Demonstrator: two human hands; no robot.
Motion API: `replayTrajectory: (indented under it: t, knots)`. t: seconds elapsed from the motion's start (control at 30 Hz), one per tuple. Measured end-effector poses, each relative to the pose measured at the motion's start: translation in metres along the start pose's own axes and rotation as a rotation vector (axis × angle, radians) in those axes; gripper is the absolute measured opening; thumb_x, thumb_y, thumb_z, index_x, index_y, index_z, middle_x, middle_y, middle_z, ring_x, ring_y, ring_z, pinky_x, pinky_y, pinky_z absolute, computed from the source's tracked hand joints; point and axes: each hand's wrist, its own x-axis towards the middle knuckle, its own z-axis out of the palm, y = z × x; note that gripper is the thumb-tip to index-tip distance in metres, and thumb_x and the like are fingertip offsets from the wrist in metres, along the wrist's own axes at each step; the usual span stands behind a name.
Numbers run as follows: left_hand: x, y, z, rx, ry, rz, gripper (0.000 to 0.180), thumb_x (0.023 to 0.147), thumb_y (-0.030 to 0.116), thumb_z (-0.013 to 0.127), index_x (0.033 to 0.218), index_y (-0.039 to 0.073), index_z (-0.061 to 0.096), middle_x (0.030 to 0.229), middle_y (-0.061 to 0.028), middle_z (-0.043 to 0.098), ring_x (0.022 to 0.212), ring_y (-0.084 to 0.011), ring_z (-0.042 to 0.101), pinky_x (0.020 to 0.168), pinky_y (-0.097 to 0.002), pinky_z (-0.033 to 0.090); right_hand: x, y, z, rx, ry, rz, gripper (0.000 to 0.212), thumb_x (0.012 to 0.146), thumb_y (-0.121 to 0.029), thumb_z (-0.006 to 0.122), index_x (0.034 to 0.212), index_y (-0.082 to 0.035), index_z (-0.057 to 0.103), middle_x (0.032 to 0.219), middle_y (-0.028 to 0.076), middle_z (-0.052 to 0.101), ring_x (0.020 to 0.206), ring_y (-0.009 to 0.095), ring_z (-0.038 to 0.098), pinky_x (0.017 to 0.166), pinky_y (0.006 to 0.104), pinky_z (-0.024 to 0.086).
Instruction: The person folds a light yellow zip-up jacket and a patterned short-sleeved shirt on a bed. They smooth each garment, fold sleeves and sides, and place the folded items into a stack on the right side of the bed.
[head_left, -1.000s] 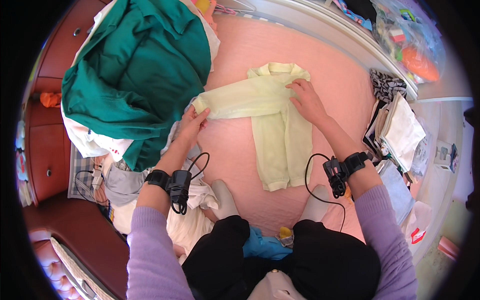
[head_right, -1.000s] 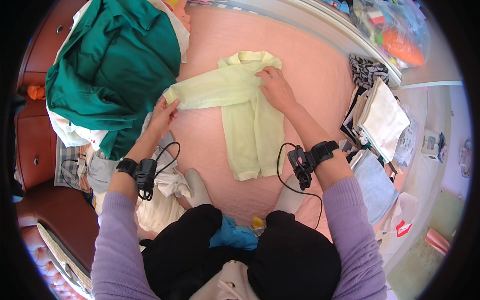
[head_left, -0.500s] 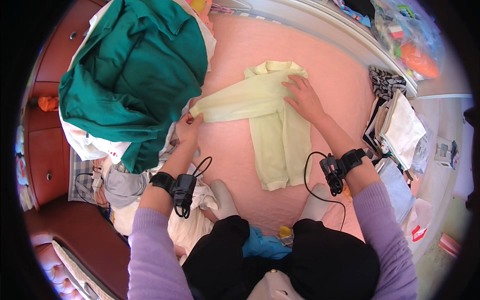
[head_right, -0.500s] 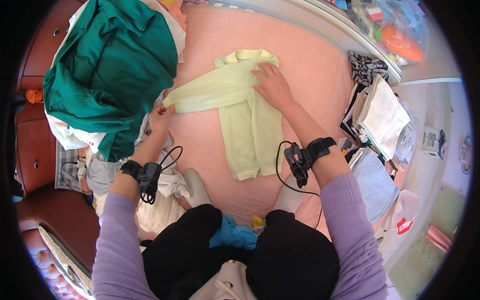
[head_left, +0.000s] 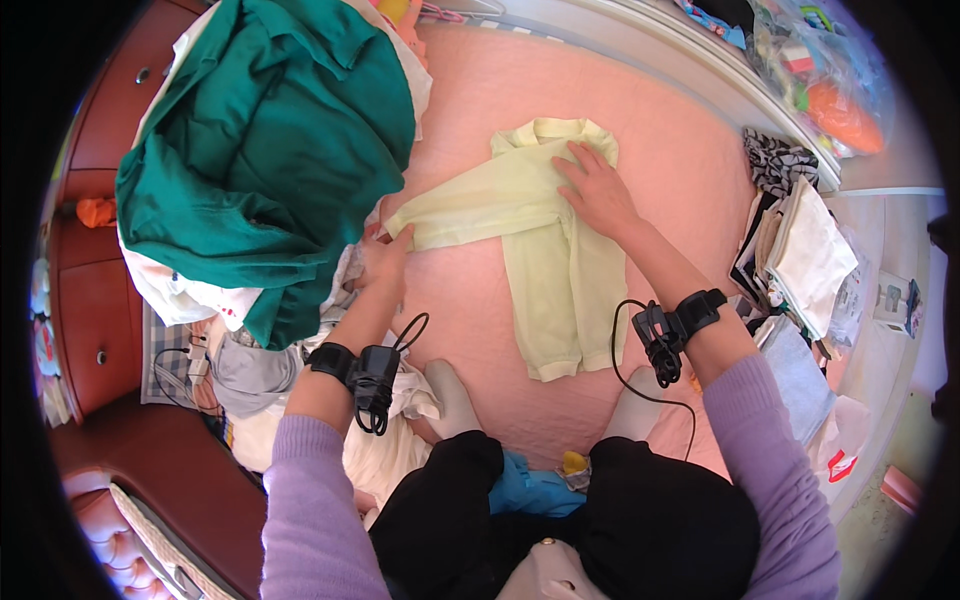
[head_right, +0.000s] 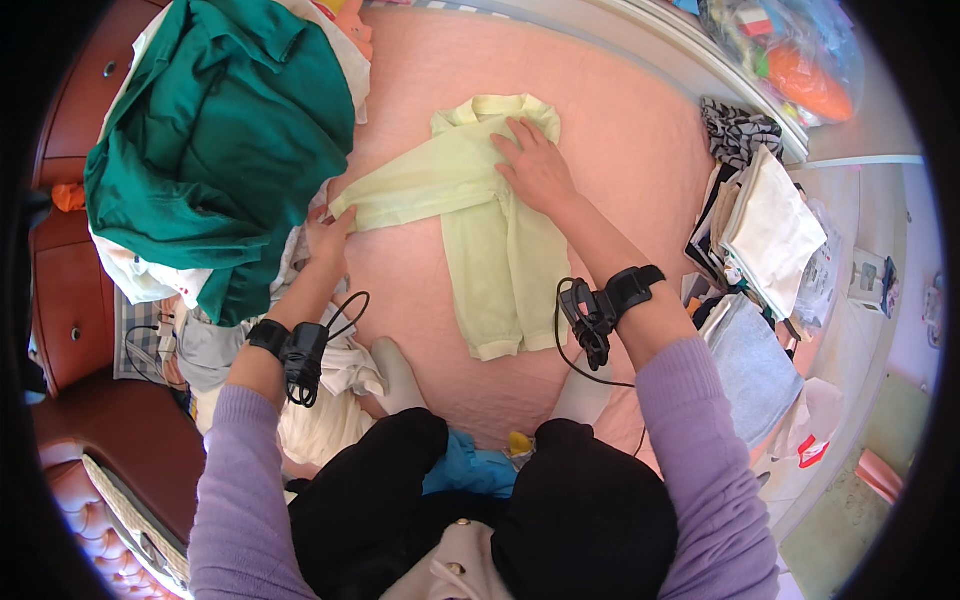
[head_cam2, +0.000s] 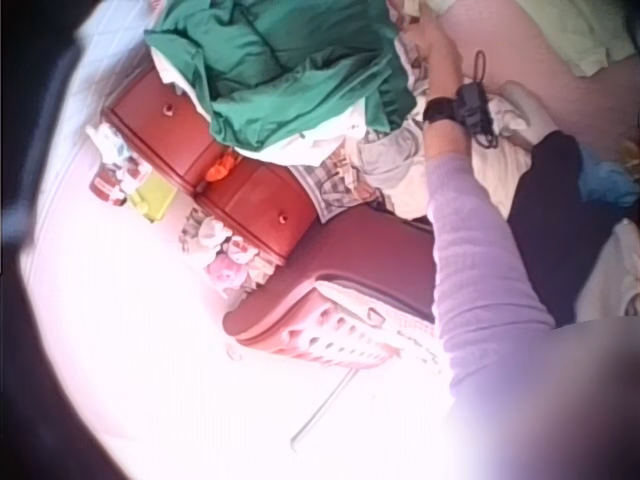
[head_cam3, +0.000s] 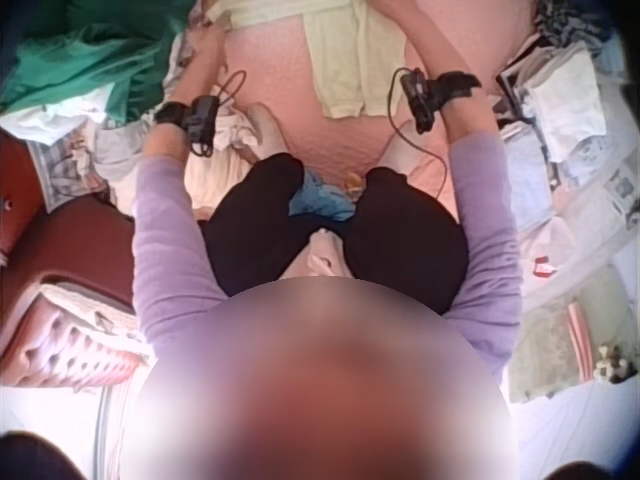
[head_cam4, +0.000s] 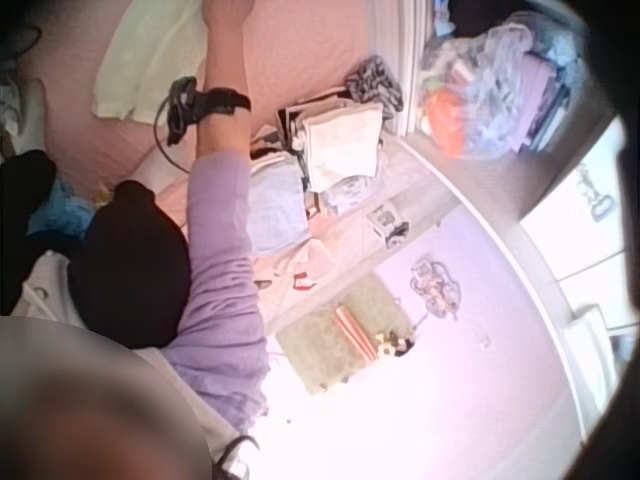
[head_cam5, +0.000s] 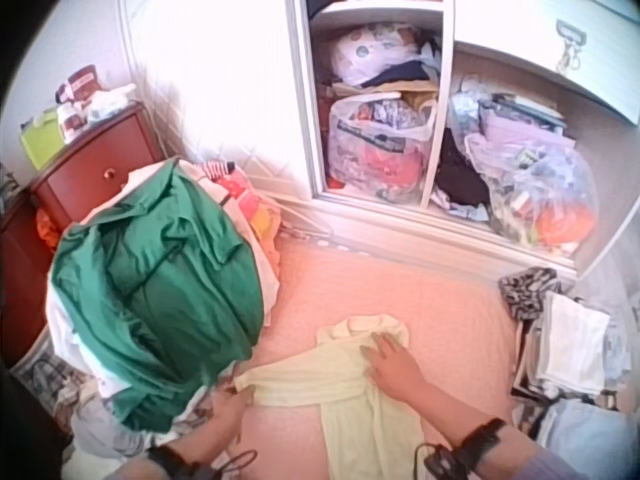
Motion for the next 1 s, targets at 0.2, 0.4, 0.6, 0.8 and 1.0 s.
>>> replayTrajectory:
  t: [0.2, 0.4, 0.6, 0.8, 1.0]
  knots:
    - [-0.017, 0.040, -0.007, -0.222, -0.228, -0.237, 0.037, 0.082, 0.004, 0.066, 0.118, 0.001, 0.057, 0.111, -0.0095, 0.063, 0.099, -0.0185, 0.061, 0.084, -0.0303, 0.050, -0.006, 0.007, -0.011, 0.087, 0.011, -0.003, 0.049, 0.083, -0.032, 0.071, 0.127, -0.012, 0.059, 0.126, 0.009, 0.051, 0.114, 0.027, 0.048, 0.091, 0.0404, 0.046]
    - [-0.103, 0.113, 0.016, -0.211, -0.731, 0.038, 0.039, 0.081, -0.002, 0.063, 0.119, 0.004, 0.060, 0.107, -0.0036, 0.063, 0.097, -0.0127, 0.059, 0.085, -0.0247, 0.047, -0.012, 0.005, -0.005, 0.036, 0.023, 0.039, 0.065, 0.076, -0.038, 0.076, 0.131, -0.011, 0.055, 0.131, 0.008, 0.047, 0.119, 0.029, 0.043, 0.094, 0.0409, 0.044]
    - [-0.179, 0.131, 0.055, 0.178, -1.334, 0.487, 0.042, 0.081, -0.004, 0.065, 0.122, 0.004, 0.060, 0.099, -0.0039, 0.062, 0.091, -0.0155, 0.061, 0.081, -0.0262, 0.048, -0.005, 0.020, 0.001, 0.088, -0.056, 0.073, 0.066, 0.078, -0.026, 0.073, 0.138, -0.011, 0.049, 0.137, 0.010, 0.045, 0.126, 0.032, 0.040, 0.102, 0.0419, 0.042]
    - [-0.209, 0.104, 0.085, 0.384, -1.433, 0.653, 0.039, 0.081, 0.000, 0.065, 0.119, 0.006, 0.062, 0.097, -0.0100, 0.062, 0.087, -0.0259, 0.063, 0.075, -0.0341, 0.052, 0.009, 0.040, -0.017, 1.008, -0.135, 0.351, 0.070, 0.082, -0.013, 0.068, 0.146, -0.007, 0.040, 0.134, 0.015, 0.054, 0.119, 0.029, 0.052, 0.103, 0.0384, 0.043]
    - [-0.212, 0.084, 0.093, 0.483, -1.494, 0.730, 0.036, 0.080, 0.002, 0.066, 0.116, 0.006, 0.062, 0.100, -0.0105, 0.062, 0.088, -0.0288, 0.064, 0.077, -0.0371, 0.053, 0.013, 0.045, -0.036, 1.195, -0.110, 0.613, 0.060, 0.089, -0.009, 0.063, 0.145, -0.008, 0.042, 0.119, 0.011, 0.062, 0.098, 0.017, 0.062, 0.089, 0.0305, 0.049]
